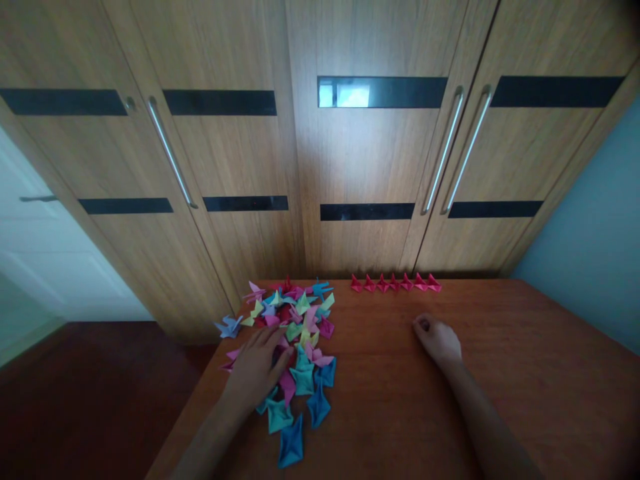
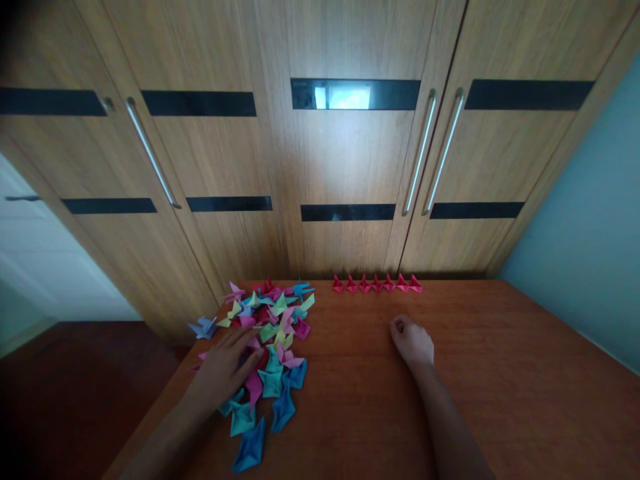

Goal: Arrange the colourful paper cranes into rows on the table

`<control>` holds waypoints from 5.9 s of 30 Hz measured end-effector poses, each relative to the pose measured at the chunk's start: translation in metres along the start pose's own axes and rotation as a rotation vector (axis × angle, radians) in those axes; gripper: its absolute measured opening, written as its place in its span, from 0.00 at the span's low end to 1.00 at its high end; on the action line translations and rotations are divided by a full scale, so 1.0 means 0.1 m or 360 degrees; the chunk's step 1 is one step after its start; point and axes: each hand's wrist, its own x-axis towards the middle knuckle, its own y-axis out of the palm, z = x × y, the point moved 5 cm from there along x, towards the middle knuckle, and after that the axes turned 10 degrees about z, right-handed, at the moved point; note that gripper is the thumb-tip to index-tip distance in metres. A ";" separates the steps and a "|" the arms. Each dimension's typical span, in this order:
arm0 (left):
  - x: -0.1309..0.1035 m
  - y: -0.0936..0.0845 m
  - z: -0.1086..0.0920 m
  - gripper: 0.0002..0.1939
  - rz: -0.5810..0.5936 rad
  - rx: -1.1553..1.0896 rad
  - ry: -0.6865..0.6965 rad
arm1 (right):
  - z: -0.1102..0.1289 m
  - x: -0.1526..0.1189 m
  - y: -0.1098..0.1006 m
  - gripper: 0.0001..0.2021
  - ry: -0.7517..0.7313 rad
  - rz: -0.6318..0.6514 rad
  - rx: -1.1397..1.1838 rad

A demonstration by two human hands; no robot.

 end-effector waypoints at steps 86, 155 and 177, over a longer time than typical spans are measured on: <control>0.08 0.01 -1.08 0.12 -0.0254 -0.0625 0.0581 | -0.05 0.23 -0.56 0.20 -0.0260 -0.0643 0.1076; -0.69 -0.20 -0.14 0.14 -0.0622 0.0153 0.0331 | 0.50 -0.51 0.21 0.08 -0.0404 0.0030 0.0102; -1.29 0.10 -0.54 0.22 -0.0337 0.0501 0.0528 | 0.46 -0.47 0.22 0.08 -0.0415 0.0070 0.0157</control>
